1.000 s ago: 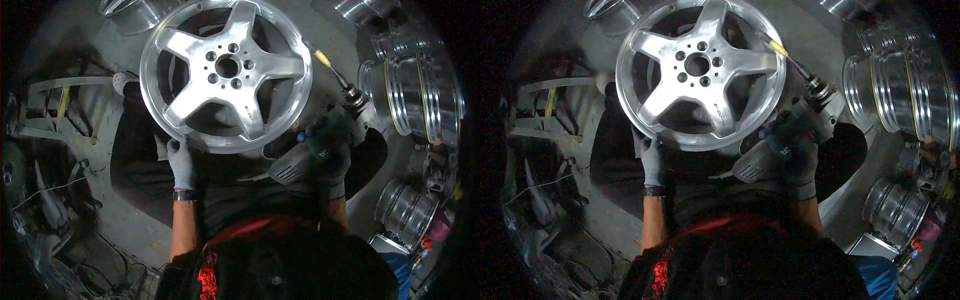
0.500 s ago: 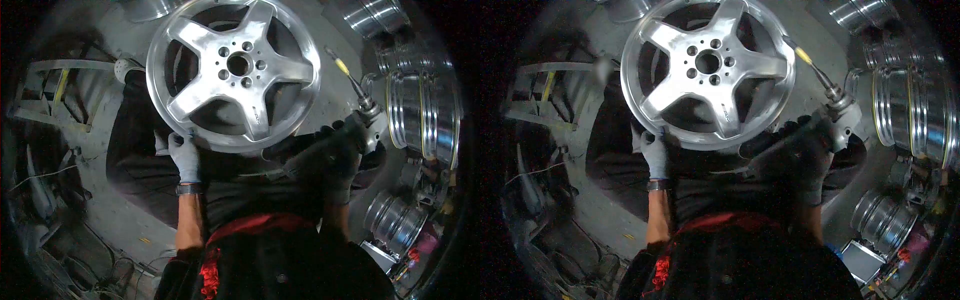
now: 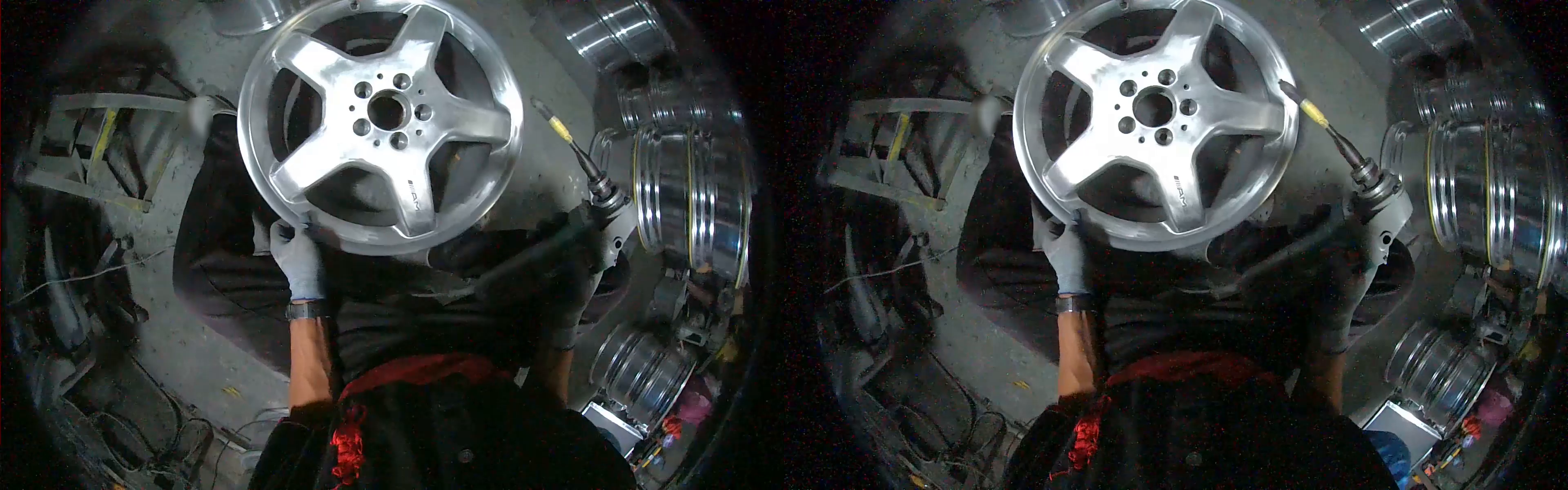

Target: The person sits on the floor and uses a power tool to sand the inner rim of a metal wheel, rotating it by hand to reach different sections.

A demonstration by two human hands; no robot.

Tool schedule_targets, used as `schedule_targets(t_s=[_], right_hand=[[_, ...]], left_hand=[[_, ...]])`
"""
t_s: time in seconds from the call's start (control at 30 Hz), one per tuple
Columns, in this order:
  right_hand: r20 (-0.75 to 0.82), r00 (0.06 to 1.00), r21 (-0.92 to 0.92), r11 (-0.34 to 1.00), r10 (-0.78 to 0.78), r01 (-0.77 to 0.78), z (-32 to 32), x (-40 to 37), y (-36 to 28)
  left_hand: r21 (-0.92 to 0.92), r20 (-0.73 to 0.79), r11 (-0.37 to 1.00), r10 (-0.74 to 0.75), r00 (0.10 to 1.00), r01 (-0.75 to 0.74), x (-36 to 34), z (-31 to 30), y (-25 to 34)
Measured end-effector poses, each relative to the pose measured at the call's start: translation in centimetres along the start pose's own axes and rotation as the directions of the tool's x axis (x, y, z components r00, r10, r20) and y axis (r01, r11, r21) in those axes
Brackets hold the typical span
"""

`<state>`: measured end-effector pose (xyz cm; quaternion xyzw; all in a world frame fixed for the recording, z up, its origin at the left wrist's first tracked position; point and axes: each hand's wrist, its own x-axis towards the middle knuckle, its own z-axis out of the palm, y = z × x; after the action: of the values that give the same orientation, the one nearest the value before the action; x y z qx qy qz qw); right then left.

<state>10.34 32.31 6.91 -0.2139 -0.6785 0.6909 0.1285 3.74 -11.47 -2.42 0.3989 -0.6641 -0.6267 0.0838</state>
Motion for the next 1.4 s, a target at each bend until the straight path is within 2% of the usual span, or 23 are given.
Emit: schedule_targets(t_s=[0.03,0.1,0.23,0.3,0.33,0.4,0.43,0.5,0.6,0.67,0.77,0.83,0.9,0.93,1.0,1.03,1.1,1.17,1.23,1.3,1.33,1.37,1.4], right_hand=[[-0.007,1.000,-0.002,1.000,0.003,-0.003,1.4,-0.3,-1.2],[0.084,0.995,0.286,0.958,-0.052,0.026,7.2,-1.1,-6.0],[0.062,0.998,0.320,0.947,0.000,-0.020,6.3,-0.8,-7.0],[0.086,0.991,0.028,0.994,-0.103,0.101,1.6,0.2,-3.7],[0.084,0.991,0.027,0.994,-0.106,0.104,1.2,0.5,-3.3],[0.058,0.984,-0.217,0.960,-0.167,0.176,0.8,1.0,-3.1],[0.053,0.984,-0.216,0.961,-0.167,0.175,0.7,0.8,-2.9],[0.039,0.998,0.038,0.998,-0.043,0.042,1.0,0.0,-2.5],[0.023,0.996,-0.103,0.991,-0.087,0.088,0.7,-0.3,-1.3],[0.070,0.997,-0.135,0.990,-0.041,0.051,0.6,-0.4,-1.4],[0.151,0.988,-0.172,0.984,-0.018,0.044,1.6,-1.0,-2.4],[0.206,0.978,-0.168,0.984,-0.028,0.064,3.1,-1.5,-3.4],[0.353,0.935,0.196,0.980,-0.037,-0.035,5.1,-1.0,-3.8],[0.357,0.934,0.201,0.979,-0.034,-0.041,5.2,-0.4,-2.9],[0.282,0.938,-0.211,0.940,-0.203,0.267,5.2,0.5,-0.5],[0.283,0.937,-0.208,0.940,-0.206,0.270,5.1,0.7,0.2],[0.213,0.976,-0.013,0.999,-0.035,0.039,6.6,0.7,-0.3],[0.181,0.983,0.060,0.998,-0.015,0.004,8.8,-0.8,-4.5],[0.149,0.989,0.134,0.991,0.005,-0.025,9.5,-1.1,-6.3],[0.315,0.948,0.239,0.964,0.038,-0.118,8.6,-0.7,-6.2],[0.318,0.947,0.235,0.965,0.035,-0.114,8.6,-0.9,-6.0],[0.301,0.954,0.160,0.985,0.006,-0.057,8.7,-1.2,-5.6],[0.285,0.958,0.084,0.996,-0.026,0.002,8.8,-1.6,-5.1]], left_hand=[[-0.013,-0.007,1.000,0.002,1.000,-0.002,-0.3,0.3,0.4],[-0.031,-0.008,0.999,-0.026,1.000,0.026,0.1,0.4,-0.2],[-0.051,-0.008,0.998,0.024,1.000,-0.025,0.6,0.1,-0.9],[-0.067,-0.023,0.998,0.019,1.000,-0.021,0.2,0.8,-0.6],[-0.182,-0.009,0.983,0.018,1.000,-0.019,-0.4,1.2,0.3],[-0.289,0.007,0.957,0.019,1.000,-0.016,-0.8,1.5,0.7],[-0.253,0.015,0.967,0.037,0.999,-0.032,-0.6,1.4,0.4],[-0.217,0.025,0.975,0.055,0.998,-0.049,-0.4,1.3,0.3],[-0.203,0.010,0.976,0.081,0.997,-0.078,-0.3,1.3,0.4],[-0.220,-0.064,0.975,0.009,0.998,-0.023,-0.7,1.7,0.8],[-0.336,0.031,0.941,-0.022,0.999,0.031,-1.4,1.7,2.0],[-0.313,0.014,0.947,-0.070,0.997,0.071,-1.3,1.4,1.9],[-0.212,-0.003,0.973,-0.094,0.996,0.091,-0.3,0.6,1.3],[-0.208,-0.009,0.974,-0.092,0.996,0.088,0.0,0.5,0.7],[-0.040,-0.103,0.999,0.032,0.994,-0.037,-0.1,0.8,0.6],[0.002,-0.118,1.000,0.004,0.993,-0.004,-0.2,0.8,1.0],[0.042,-0.181,0.997,0.068,0.981,-0.061,-1.2,1.0,2.0],[0.088,-0.236,0.990,0.133,0.963,-0.115,-3.1,1.4,3.3],[0.121,-0.255,0.926,0.378,0.890,-0.359,-6.6,1.8,4.6],[0.184,-0.030,0.835,0.532,0.846,-0.519,-9.9,2.1,5.7],[0.095,0.244,0.876,0.440,0.864,-0.472,-11.9,2.1,6.3],[-0.009,0.567,0.899,0.365,0.739,-0.437,-13.0,2.4,7.4],[-0.061,0.784,0.925,0.276,0.556,-0.374,-14.0,3.0,7.8]])
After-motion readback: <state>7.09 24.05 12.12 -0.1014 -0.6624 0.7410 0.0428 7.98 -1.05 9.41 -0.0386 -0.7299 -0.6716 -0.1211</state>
